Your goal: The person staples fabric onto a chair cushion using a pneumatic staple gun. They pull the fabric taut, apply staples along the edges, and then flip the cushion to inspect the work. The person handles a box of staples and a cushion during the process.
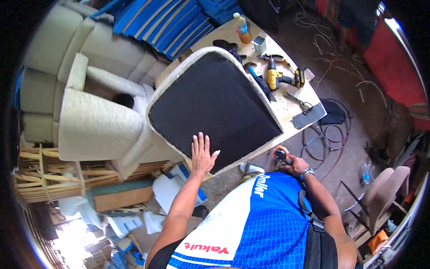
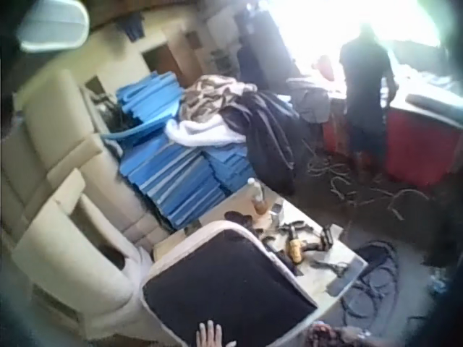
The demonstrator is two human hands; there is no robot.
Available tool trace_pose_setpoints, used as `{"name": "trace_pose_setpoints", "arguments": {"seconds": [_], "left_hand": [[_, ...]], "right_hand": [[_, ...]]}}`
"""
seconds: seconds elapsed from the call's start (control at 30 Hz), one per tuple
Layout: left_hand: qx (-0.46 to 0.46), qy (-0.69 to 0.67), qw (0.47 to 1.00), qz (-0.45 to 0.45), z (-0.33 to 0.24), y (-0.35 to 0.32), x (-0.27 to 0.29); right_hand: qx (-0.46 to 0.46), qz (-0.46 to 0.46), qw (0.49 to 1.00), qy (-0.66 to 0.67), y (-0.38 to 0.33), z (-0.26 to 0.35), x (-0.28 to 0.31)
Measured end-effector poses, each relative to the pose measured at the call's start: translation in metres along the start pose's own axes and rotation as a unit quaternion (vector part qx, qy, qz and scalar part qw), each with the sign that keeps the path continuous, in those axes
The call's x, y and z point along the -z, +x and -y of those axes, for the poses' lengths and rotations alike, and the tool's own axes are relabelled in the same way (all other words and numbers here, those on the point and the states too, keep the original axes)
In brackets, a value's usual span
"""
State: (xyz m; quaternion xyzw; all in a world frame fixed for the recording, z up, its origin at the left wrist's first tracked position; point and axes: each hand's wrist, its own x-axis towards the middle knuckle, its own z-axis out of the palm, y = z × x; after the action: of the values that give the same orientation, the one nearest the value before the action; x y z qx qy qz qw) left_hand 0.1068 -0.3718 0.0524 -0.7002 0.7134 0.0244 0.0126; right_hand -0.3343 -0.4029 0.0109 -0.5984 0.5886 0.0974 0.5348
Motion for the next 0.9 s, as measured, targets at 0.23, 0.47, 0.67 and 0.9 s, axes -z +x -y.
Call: {"name": "trace_pose_setpoints", "arguments": {"seconds": [0.23, 0.47, 0.67, 0.9], "left_hand": [[-0.176, 0.053, 0.955, -0.232, 0.010, 0.137, 0.096], [-0.285, -0.072, 0.930, -0.222, 0.018, 0.321, 0.147], [-0.307, -0.128, 0.930, -0.157, -0.006, 0.353, 0.150], [-0.255, -0.235, 0.929, -0.129, 0.003, 0.361, 0.147]], "right_hand": [[0.006, -0.164, 0.986, 0.039, 0.011, 0.004, 0.031], [0.128, -0.276, 0.916, 0.262, 0.015, 0.109, 0.065], [0.255, -0.284, 0.817, 0.432, -0.007, 0.204, 0.116], [0.290, -0.252, 0.728, 0.568, 0.012, 0.276, 0.108]]}}
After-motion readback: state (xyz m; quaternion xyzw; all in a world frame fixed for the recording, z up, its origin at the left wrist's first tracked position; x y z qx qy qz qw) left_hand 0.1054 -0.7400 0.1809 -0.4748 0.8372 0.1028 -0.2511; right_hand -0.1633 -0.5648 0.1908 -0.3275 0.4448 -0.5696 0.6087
